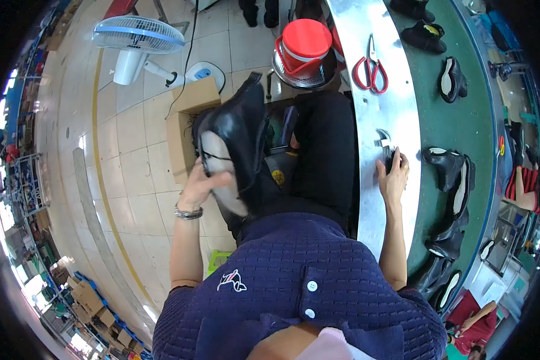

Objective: Assembling and finishing components of a black leather boot at a workbench.

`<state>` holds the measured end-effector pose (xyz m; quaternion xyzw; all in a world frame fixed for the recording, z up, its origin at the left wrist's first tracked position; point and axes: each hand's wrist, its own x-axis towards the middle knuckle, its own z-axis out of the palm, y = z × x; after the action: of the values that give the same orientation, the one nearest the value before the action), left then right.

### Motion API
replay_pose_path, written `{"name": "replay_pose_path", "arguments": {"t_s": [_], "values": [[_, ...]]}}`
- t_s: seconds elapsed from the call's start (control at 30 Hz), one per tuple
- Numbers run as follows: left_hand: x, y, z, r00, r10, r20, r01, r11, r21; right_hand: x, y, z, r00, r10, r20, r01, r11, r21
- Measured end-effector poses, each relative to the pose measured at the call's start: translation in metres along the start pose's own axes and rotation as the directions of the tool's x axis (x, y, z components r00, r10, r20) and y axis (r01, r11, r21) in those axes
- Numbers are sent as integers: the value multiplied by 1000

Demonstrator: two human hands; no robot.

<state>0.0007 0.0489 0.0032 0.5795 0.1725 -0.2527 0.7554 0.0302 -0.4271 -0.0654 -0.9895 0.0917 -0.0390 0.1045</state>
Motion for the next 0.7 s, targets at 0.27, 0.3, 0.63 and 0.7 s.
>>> {"name": "replay_pose_path", "arguments": {"t_s": [0.27,0.3,0.63,0.7], "values": [[11,17,39,972,-137,-192,122,989,-90,18,-10,-18,831,260,492,-545,558,625],[15,21,48,982,-87,-169,80,996,-46,17,-14,-27,760,215,613,-645,360,674],[23,39,78,987,135,-87,-130,989,65,37,-178,-113,443,-452,774,-752,283,596],[29,34,78,971,211,-110,-205,977,66,43,-204,-119,416,-474,776,-741,318,591]]}}
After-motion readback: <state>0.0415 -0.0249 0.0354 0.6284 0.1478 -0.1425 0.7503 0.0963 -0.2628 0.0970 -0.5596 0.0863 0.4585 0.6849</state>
